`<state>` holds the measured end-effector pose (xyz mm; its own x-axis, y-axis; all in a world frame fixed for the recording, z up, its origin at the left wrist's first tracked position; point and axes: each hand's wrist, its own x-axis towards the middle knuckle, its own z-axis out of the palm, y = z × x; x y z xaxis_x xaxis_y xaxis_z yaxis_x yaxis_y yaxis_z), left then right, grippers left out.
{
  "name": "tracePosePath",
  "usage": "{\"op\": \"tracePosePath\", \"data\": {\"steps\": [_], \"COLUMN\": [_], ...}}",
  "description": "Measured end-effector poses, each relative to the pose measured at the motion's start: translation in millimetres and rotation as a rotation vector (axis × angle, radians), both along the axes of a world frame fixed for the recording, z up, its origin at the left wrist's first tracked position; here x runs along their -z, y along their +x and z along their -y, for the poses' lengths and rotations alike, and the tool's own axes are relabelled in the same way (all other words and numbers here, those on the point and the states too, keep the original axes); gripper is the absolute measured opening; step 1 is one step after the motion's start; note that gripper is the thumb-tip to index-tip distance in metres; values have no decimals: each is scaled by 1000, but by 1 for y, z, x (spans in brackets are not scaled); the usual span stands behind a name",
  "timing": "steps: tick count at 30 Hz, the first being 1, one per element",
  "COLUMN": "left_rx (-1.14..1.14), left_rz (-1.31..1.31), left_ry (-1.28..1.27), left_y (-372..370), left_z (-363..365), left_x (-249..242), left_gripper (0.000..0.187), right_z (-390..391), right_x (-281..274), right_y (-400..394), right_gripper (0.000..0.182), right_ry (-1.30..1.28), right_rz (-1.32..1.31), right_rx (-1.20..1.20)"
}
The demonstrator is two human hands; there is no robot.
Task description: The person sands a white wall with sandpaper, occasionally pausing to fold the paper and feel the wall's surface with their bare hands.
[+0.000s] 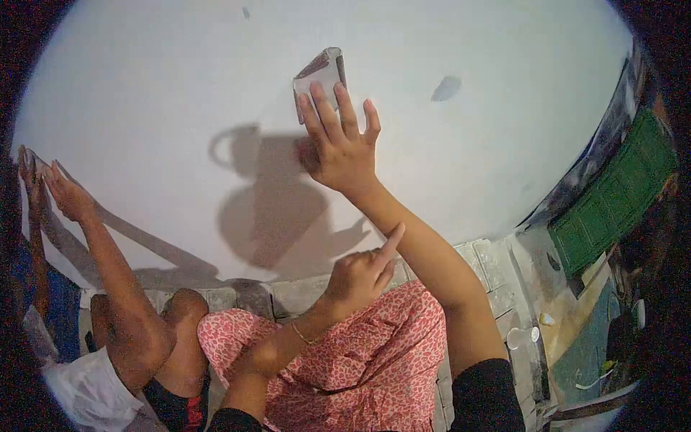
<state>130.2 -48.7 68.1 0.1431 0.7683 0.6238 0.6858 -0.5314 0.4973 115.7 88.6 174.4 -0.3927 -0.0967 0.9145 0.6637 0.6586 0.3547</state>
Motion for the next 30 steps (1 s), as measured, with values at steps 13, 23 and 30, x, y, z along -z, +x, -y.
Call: {"op": "tracePosePath", "data": {"steps": [13,23,30], "left_rx": [-91,-16,-123], "left_rz": [-33,-74,77], "left_ry": [163,234,160], "left_y": [2,-7,-14], "left_z": [1,-9,-13], "left_x": [8,21,16], "left_gripper": [69,73,63], "right_z": [0,3,2], "right_x": [1,1,2], "right_y": [1,0,-1], "right_gripper": [60,57,55], "right_ry": [-16,-42,-62], "right_rz": [-6,-32,-39], "right_rx": [21,37,34]}}
